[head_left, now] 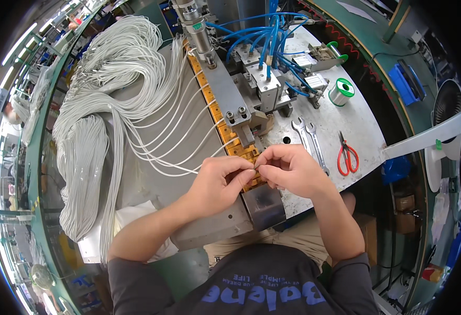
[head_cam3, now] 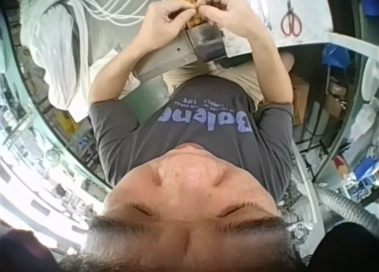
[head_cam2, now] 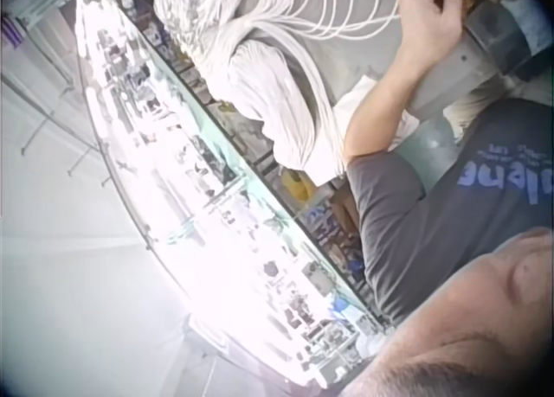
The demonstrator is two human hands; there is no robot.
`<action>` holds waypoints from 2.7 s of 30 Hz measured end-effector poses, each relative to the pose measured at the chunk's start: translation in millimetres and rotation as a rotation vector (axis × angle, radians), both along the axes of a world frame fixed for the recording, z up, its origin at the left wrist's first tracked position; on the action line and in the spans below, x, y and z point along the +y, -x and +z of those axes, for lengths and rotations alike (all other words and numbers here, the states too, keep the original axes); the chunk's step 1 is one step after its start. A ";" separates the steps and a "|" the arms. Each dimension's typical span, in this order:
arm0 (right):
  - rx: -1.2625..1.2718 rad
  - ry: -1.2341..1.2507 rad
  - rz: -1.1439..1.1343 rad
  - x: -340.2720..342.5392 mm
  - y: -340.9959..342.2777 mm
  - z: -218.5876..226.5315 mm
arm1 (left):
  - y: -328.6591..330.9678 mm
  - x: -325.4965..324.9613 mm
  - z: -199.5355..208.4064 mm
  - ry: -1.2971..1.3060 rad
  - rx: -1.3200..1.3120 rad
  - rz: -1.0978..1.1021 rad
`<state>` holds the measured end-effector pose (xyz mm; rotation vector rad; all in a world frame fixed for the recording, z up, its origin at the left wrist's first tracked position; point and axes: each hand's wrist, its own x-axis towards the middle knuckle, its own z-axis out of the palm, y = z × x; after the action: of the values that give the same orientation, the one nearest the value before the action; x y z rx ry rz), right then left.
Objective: The person arranges bundles of wires on a workbench and inserts individual wire ends into a machine fixture by hand.
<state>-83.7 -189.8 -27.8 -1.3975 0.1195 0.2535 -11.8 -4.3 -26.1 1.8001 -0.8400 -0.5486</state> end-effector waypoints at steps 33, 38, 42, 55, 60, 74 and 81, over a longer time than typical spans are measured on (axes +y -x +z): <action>-0.087 0.400 -0.021 -21.9 -23.8 -44.7 | -16.8 0.6 -7.0 -0.276 -0.652 -0.035; 0.090 0.023 0.044 -27.9 -27.5 -58.1 | -7.4 -4.8 -3.4 -0.429 -0.880 -0.162; 0.084 0.145 0.039 -23.4 -33.3 -44.1 | -0.9 2.2 -4.8 -0.494 -0.982 -0.200; -0.101 0.372 0.004 17.0 18.2 12.3 | -182.8 14.8 -7.4 -0.168 -0.787 0.305; -0.327 0.595 0.180 59.2 22.3 -2.2 | -310.3 -24.2 -38.2 -0.311 -0.650 0.573; -0.582 0.825 -0.104 72.1 24.1 -2.5 | -403.4 -55.9 -24.7 -0.754 -0.563 0.381; -0.598 0.864 -0.119 70.8 24.2 -1.9 | -406.6 -15.9 -4.0 -0.328 -0.677 0.784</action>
<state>-107.9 -119.0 -29.7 -2.2536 -0.2119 -0.3721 394.8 -20.1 -30.0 2.4608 -0.3983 0.4878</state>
